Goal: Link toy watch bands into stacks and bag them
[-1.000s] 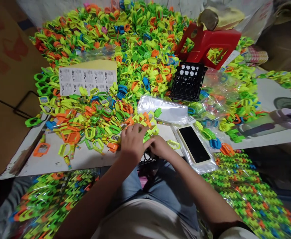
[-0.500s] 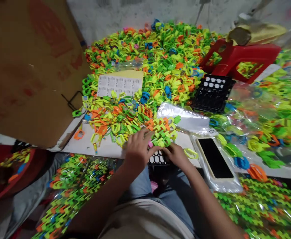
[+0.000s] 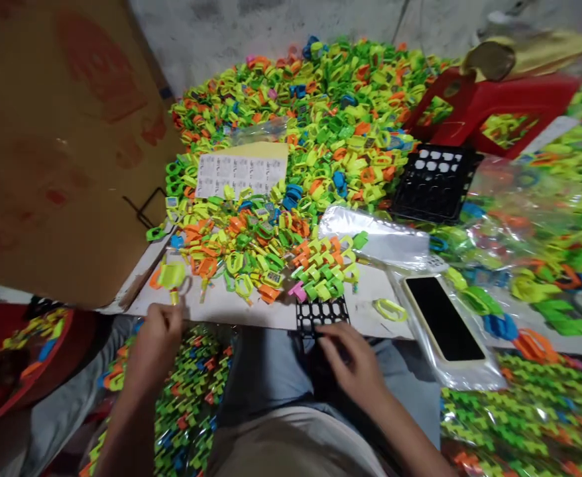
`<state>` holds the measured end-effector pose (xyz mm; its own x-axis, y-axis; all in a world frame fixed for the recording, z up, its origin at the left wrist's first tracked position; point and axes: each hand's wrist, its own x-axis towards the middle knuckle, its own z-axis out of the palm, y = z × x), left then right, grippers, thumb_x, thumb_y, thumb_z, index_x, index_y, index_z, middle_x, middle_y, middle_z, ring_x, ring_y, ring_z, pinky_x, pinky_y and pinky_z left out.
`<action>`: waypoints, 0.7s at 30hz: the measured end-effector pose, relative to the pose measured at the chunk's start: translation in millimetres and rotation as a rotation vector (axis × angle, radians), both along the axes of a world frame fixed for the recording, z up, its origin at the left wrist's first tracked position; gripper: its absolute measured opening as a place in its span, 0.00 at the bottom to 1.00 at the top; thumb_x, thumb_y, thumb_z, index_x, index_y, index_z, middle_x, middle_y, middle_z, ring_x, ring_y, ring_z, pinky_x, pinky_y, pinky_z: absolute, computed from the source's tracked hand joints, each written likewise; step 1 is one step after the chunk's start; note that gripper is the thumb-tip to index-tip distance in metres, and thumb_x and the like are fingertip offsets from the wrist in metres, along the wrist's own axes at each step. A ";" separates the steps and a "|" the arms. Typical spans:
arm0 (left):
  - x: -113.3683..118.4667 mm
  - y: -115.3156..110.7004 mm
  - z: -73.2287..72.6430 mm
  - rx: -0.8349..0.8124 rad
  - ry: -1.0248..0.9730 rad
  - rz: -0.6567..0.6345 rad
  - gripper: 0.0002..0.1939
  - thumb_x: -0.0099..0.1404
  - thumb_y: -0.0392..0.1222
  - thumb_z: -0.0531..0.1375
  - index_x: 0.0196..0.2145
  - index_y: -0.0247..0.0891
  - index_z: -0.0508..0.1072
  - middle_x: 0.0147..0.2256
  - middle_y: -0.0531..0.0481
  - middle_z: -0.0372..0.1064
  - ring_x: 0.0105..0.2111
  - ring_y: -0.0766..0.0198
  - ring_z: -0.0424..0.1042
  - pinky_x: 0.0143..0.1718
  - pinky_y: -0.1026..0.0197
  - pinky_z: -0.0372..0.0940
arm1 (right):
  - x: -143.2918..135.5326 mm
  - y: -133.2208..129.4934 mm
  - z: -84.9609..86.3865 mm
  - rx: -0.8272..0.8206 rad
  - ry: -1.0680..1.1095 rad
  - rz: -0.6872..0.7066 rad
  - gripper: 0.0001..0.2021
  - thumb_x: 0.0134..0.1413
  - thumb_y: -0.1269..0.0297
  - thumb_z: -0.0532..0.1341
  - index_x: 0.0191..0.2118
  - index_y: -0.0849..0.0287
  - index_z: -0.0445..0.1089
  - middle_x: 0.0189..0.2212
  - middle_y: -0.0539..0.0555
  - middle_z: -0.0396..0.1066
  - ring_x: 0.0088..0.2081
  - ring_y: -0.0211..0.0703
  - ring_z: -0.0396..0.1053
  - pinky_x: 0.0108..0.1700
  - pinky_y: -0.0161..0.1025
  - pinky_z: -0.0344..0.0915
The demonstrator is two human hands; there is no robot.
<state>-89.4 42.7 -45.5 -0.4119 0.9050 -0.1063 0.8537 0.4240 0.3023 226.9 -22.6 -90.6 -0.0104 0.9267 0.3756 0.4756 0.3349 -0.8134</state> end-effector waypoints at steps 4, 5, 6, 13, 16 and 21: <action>51.7 -28.4 7.0 0.131 -0.299 -0.442 0.16 0.64 0.57 0.50 0.32 0.42 0.64 0.26 0.53 0.71 0.26 0.62 0.71 0.26 0.63 0.61 | -34.0 -4.8 12.7 -0.209 0.207 0.155 0.16 0.55 0.62 0.60 0.50 0.56 0.69 0.28 0.49 0.68 0.27 0.36 0.64 0.30 0.34 0.64; 69.5 -34.3 3.4 0.120 -0.333 -0.605 0.15 0.64 0.55 0.51 0.31 0.42 0.65 0.26 0.53 0.71 0.26 0.62 0.71 0.25 0.64 0.61 | -37.3 -4.4 13.0 -0.264 0.278 0.162 0.17 0.54 0.60 0.61 0.50 0.56 0.69 0.27 0.48 0.67 0.25 0.35 0.63 0.29 0.34 0.63; 87.6 -38.7 -1.2 0.130 -0.334 -0.762 0.13 0.64 0.53 0.53 0.31 0.42 0.66 0.25 0.54 0.71 0.25 0.63 0.71 0.24 0.64 0.62 | -37.2 -3.5 12.5 -0.312 0.347 0.164 0.17 0.54 0.57 0.61 0.49 0.57 0.70 0.26 0.48 0.67 0.25 0.35 0.63 0.28 0.33 0.63; 172.2 -11.3 -6.4 0.521 -0.165 -1.094 0.09 0.65 0.44 0.56 0.41 0.38 0.68 0.37 0.45 0.74 0.37 0.57 0.72 0.39 0.55 0.65 | 36.4 28.1 -7.1 -0.389 0.391 -0.215 0.16 0.46 0.51 0.65 0.35 0.59 0.74 0.35 0.56 0.77 0.39 0.48 0.73 0.46 0.46 0.68; 190.6 17.6 3.4 0.560 -0.087 -1.114 0.15 0.66 0.45 0.55 0.49 0.41 0.68 0.50 0.44 0.70 0.50 0.55 0.67 0.52 0.50 0.58 | 61.9 48.1 -25.1 -0.342 0.311 -0.302 0.17 0.44 0.51 0.65 0.35 0.59 0.75 0.36 0.57 0.77 0.41 0.51 0.74 0.50 0.50 0.67; 209.1 45.1 -3.6 0.511 0.022 -1.182 0.14 0.66 0.46 0.56 0.49 0.44 0.70 0.55 0.48 0.66 0.54 0.55 0.64 0.55 0.49 0.54 | 67.2 61.1 -43.5 -0.286 0.117 -0.221 0.10 0.48 0.58 0.63 0.34 0.57 0.74 0.35 0.56 0.78 0.39 0.50 0.75 0.48 0.48 0.69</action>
<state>119.8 87.8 -49.1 0.6668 0.6553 0.3549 0.6363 -0.7485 0.1864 294.1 38.5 -134.1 0.2288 0.9694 0.0885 0.4092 -0.0132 -0.9124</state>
